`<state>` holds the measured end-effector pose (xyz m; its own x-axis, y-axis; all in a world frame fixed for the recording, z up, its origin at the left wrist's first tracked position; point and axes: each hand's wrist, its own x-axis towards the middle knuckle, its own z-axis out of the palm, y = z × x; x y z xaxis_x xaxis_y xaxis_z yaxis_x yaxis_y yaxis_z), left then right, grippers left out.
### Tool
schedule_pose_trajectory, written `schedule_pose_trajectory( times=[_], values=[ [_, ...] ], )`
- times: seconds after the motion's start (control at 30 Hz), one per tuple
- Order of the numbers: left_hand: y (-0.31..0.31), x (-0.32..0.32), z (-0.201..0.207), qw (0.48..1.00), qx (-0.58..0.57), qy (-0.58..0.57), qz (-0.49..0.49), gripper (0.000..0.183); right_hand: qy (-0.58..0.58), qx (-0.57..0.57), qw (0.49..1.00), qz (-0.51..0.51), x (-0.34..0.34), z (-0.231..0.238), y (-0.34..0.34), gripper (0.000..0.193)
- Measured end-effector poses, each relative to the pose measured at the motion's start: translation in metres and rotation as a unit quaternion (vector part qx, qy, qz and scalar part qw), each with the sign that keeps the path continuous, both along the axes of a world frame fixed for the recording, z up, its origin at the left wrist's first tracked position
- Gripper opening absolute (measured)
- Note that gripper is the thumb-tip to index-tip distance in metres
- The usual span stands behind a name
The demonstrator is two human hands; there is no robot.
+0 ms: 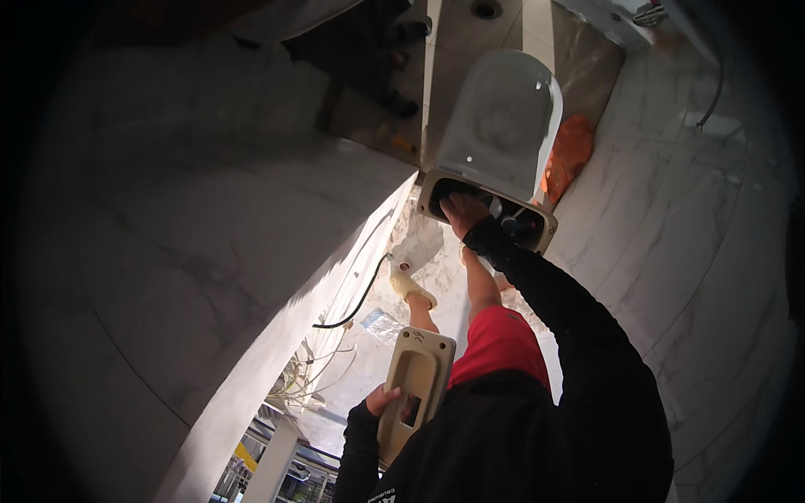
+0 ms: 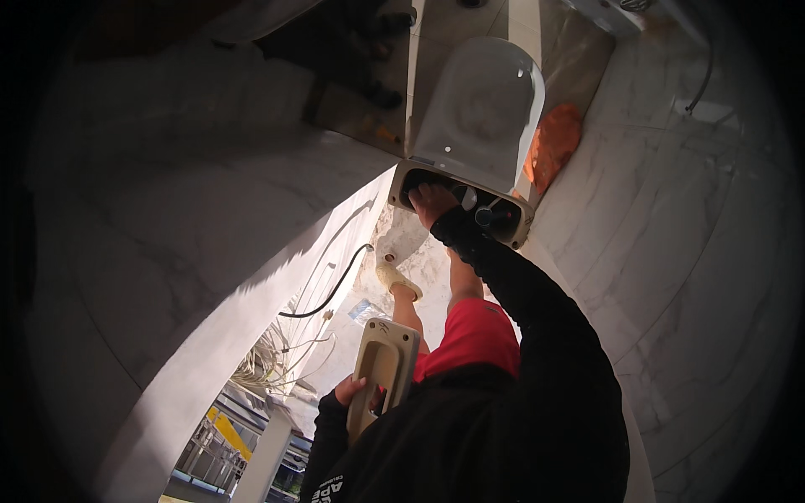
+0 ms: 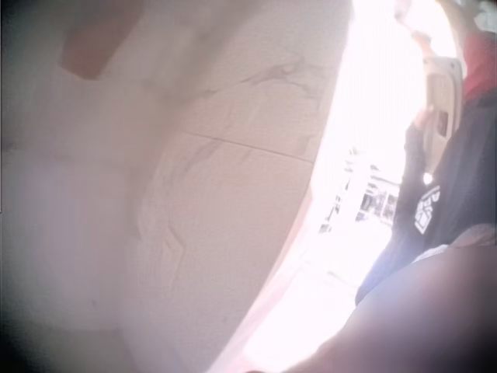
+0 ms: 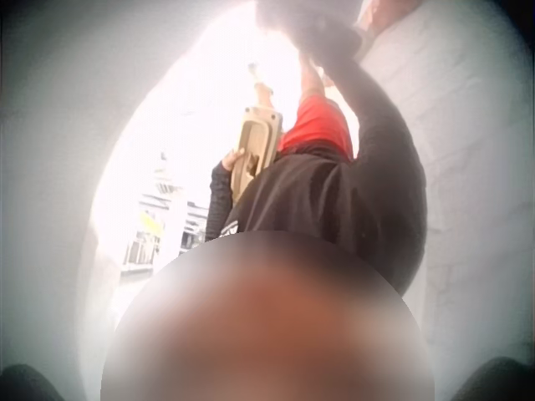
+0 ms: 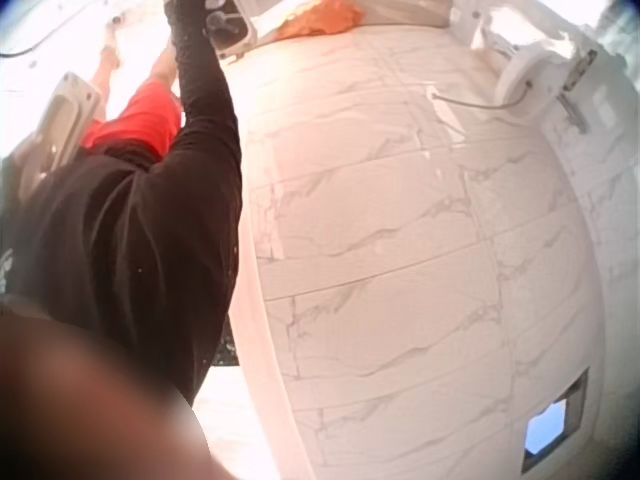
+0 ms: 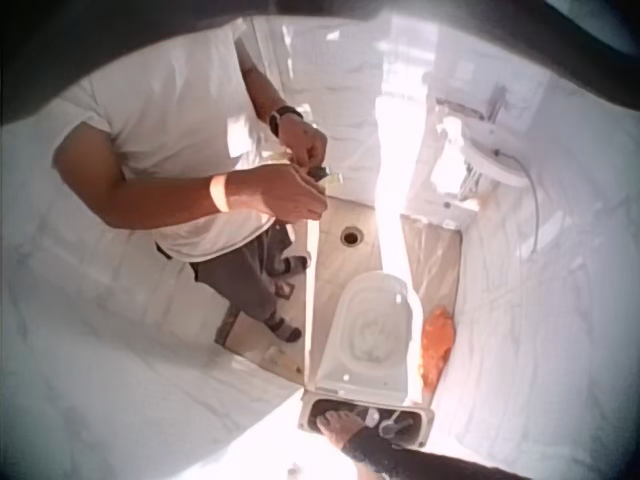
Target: The person carries a white plastic cover and a beige plastic housing, then assembles a black internal mechanism into the housing. The person inserts the mechanism, secures it, and attaches the cover, completing the assembly of a single plastic component.
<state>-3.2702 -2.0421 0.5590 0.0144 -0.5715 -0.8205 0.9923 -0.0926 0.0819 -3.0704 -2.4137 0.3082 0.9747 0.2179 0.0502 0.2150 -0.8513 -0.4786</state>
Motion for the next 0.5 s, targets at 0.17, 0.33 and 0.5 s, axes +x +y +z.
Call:
schedule_pose_trajectory(
  times=[0.17,0.33,0.5],
  values=[
    [0.001,-0.002,-0.005,1.000,-0.003,-0.008,0.001,0.061,0.058,0.064,0.995,-0.049,-0.002,0.018,-0.016,0.020],
    [-0.001,-0.003,-0.008,1.000,-0.014,-0.004,0.017,0.065,0.027,0.124,0.990,-0.063,0.005,0.046,-0.046,0.034],
    [-0.006,0.022,0.000,0.998,-0.043,0.009,0.050,0.059,0.089,0.300,0.944,-0.109,-0.008,0.122,-0.075,0.020]
  ],
)
